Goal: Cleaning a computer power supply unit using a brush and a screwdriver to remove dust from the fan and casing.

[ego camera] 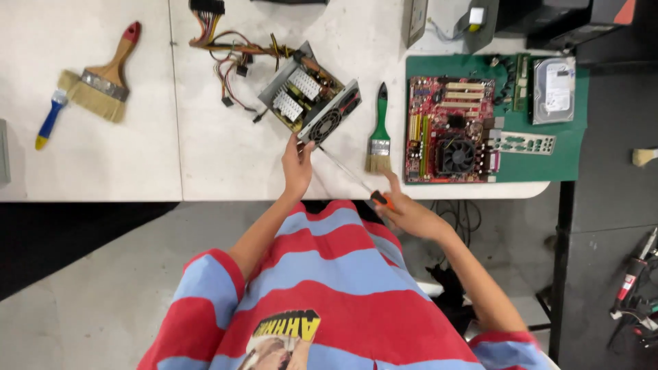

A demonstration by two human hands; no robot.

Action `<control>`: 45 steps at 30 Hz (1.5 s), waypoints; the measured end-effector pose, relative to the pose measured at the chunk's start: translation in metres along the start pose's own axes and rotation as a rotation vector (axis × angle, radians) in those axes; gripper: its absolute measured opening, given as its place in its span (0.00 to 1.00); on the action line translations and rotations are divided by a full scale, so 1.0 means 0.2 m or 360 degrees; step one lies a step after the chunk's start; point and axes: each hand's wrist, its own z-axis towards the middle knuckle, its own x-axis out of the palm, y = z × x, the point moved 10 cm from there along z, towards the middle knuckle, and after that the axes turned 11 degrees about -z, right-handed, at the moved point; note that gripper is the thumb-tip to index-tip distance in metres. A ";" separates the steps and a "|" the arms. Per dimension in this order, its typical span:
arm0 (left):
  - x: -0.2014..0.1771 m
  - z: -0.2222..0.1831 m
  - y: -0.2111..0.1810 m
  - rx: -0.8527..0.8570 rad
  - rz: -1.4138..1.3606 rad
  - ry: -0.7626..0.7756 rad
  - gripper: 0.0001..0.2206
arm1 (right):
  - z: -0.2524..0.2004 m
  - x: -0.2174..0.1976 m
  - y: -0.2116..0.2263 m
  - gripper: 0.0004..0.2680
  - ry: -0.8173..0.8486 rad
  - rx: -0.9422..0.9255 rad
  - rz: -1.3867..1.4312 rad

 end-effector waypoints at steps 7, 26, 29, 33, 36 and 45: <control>-0.02 0.03 0.05 -0.0008 0.0034 -0.0052 0.18 | -0.01 -0.17 -0.04 0.34 -0.0375 0.0112 -0.1468; 0.02 0.01 0.02 -0.0047 -0.0024 -0.0051 0.18 | -0.10 -0.14 -0.17 0.34 -0.0271 0.0216 -0.0300; 0.03 0.01 0.04 -0.0062 -0.0044 -0.0066 0.18 | -0.13 -0.19 -0.13 0.35 -0.0348 -0.0028 0.0082; 0.03 0.01 0.07 -0.0066 -0.0030 -0.0094 0.19 | -0.20 -0.13 0.04 0.36 -0.0667 -0.0008 -0.0706; 0.00 0.04 0.19 -0.0057 -0.0073 -0.0143 0.16 | -0.28 0.12 0.32 0.26 -0.1134 -0.0671 -0.2849; 0.02 0.09 0.20 -0.0137 -0.0177 -0.0154 0.15 | -0.14 0.03 -0.18 0.14 -0.0444 0.0660 0.1321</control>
